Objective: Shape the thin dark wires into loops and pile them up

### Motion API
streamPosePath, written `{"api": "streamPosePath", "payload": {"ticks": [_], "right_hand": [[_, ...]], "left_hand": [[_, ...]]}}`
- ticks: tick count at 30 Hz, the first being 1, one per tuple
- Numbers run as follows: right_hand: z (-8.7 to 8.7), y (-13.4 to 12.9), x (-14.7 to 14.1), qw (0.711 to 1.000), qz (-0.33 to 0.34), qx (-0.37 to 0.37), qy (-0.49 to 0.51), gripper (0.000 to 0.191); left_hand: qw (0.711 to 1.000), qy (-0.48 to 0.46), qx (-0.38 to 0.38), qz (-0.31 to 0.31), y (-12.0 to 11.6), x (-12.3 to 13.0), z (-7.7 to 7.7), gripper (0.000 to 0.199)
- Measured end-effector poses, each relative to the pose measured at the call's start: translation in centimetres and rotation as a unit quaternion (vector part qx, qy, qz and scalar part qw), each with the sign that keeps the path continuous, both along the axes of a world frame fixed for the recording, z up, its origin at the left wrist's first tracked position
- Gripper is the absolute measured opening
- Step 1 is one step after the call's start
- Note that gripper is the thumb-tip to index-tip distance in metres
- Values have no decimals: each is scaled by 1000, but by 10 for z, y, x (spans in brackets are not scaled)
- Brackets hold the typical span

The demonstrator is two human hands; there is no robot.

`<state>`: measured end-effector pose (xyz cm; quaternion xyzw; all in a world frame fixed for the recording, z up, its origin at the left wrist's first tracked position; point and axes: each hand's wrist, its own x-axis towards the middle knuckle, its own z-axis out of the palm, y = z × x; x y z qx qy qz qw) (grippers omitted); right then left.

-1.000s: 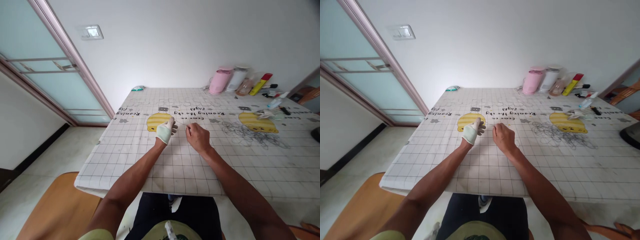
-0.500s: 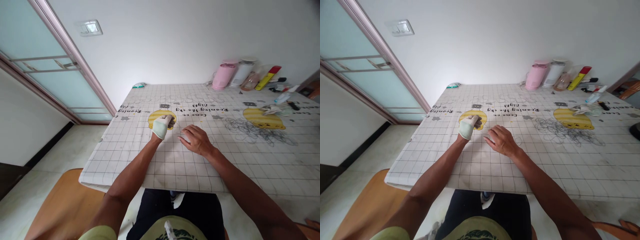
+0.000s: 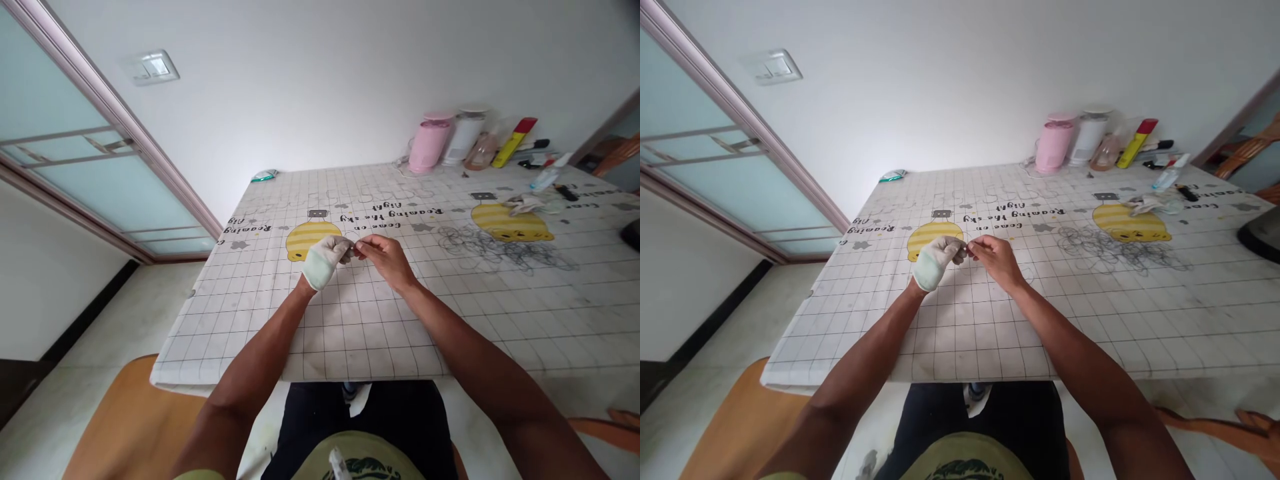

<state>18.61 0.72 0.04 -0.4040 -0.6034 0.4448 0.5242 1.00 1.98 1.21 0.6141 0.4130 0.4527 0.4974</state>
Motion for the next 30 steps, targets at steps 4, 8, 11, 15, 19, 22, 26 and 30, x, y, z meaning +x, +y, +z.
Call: {"api": "streamPosePath", "payload": {"ticks": [4,8,11,15,19,22,26,30], "right_hand": [[-3,-1,1,999,-44,17,9,20],[-4,0,7,989,-98,79,-76,20],[-8,1,10,966,-125,133,-183,23],[-15,4,9,926,-148,190,-292,26],[-19,7,7,896,-154,220,-355,24],[-21,5,8,896,-132,211,-367,24],[-20,3,18,892,-105,231,-373,28],[-15,4,27,899,-63,243,-360,26]], "left_hand": [[999,9,-30,16,-3,3,0,18],[998,41,-53,-12,-5,3,-3,15],[997,38,-64,-36,-4,4,-8,15],[997,-6,-79,-14,-3,9,-13,26],[995,-20,-90,37,-3,13,-13,23],[994,-2,-99,50,-5,12,-11,19],[993,15,-106,59,-6,10,-9,22],[993,20,-103,57,-6,12,-10,23]]}}
